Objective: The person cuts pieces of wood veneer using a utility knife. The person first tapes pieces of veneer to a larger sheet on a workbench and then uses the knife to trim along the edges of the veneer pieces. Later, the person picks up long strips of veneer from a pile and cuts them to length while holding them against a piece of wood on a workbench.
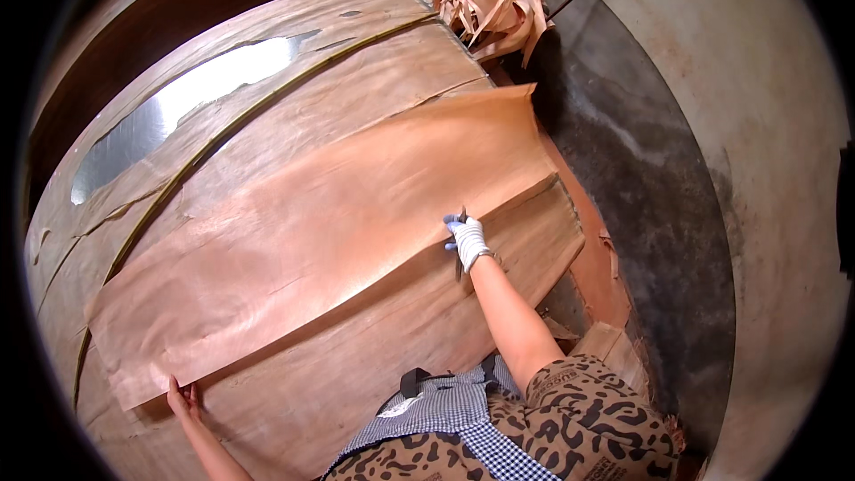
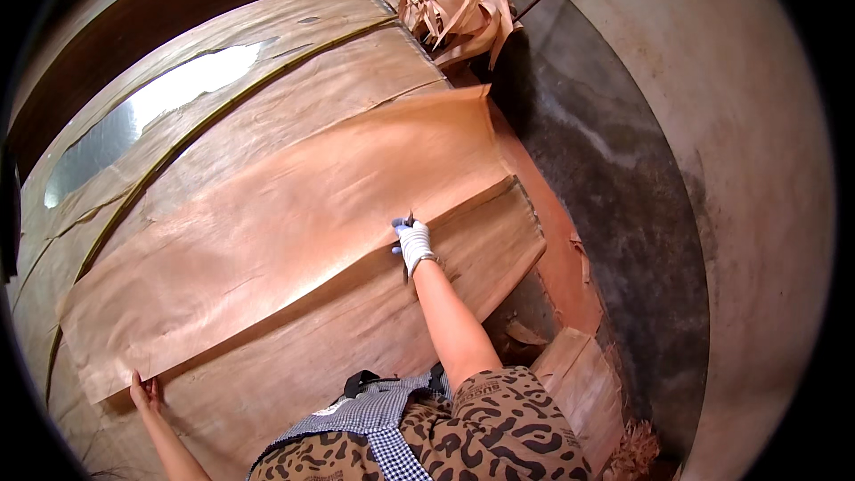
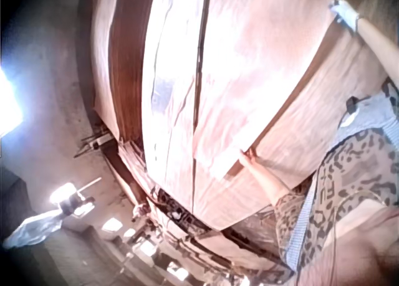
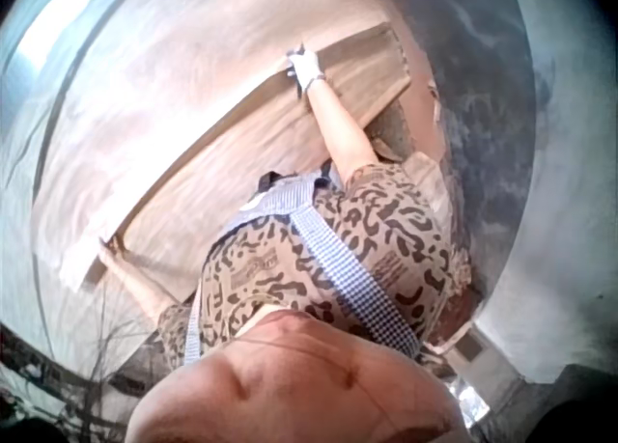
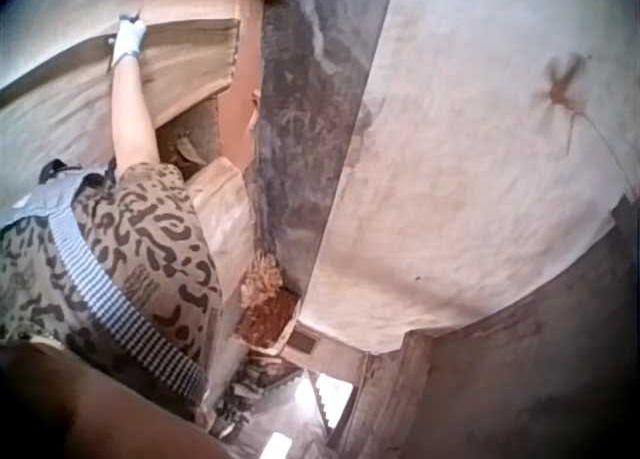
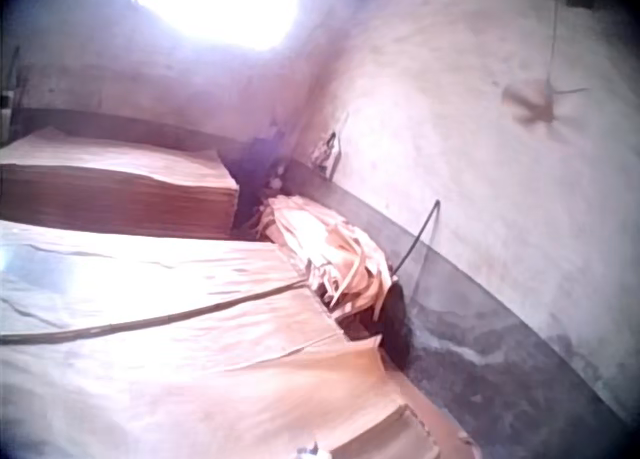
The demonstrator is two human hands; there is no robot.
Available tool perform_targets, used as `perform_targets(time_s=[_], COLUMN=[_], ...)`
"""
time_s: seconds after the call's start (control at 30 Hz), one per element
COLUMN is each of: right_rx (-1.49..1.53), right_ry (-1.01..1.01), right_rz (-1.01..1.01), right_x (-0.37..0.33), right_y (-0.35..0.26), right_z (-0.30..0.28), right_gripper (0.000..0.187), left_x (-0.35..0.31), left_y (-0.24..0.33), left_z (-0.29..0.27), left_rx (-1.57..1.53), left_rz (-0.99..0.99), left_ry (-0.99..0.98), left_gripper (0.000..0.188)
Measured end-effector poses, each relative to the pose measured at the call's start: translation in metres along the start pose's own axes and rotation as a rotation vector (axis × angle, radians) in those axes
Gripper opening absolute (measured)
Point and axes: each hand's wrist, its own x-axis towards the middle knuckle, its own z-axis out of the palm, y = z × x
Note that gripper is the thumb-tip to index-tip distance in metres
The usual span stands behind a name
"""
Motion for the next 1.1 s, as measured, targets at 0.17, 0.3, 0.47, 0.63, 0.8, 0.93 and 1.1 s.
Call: perform_targets(time_s=[0.17, 0.3, 0.47, 0.63, 0.8, 0.93, 1.1], right_rx=[0.104, 0.027, 0.066, 0.125, 0.165, 0.196, -0.049], right_ry=[0.078, 0.115, 0.197, 0.250, 0.293, 0.232, 0.392], right_rz=[0.005, 0.025, -0.004, -0.057, -0.013, -0.022, -0.479], right_x=[-0.012, -0.017, -0.013, -0.012, -0.013, -0.015, 0.002], right_y=[0.012, 0.014, 0.022, 0.024, 0.027, 0.026, 0.042], right_z=[-0.014, -0.024, -0.039, -0.030, -0.037, -0.039, -0.073], right_gripper=[0.016, 0.016, 0.015, 0.015, 0.014, 0.015, 0.015], left_x=[-0.004, -0.009, -0.016, -0.002, -0.024, -0.023, -0.030], left_y=[-0.001, -0.003, -0.011, -0.010, -0.010, -0.008, -0.023], left_z=[-0.002, -0.002, 0.011, -0.012, 0.014, 0.007, 0.043], left_rx=[-0.013, 0.079, 0.217, 0.221, 0.240, 0.225, 0.955], left_rz=[-0.028, -0.039, -0.020, -0.036, 0.021, -0.022, 0.654], left_ry=[0.048, 0.044, 0.053, 0.033, 0.181, 0.243, 0.345], left_gripper=[0.029, 0.035, 0.027, 0.026, 0.026, 0.033, 0.033])
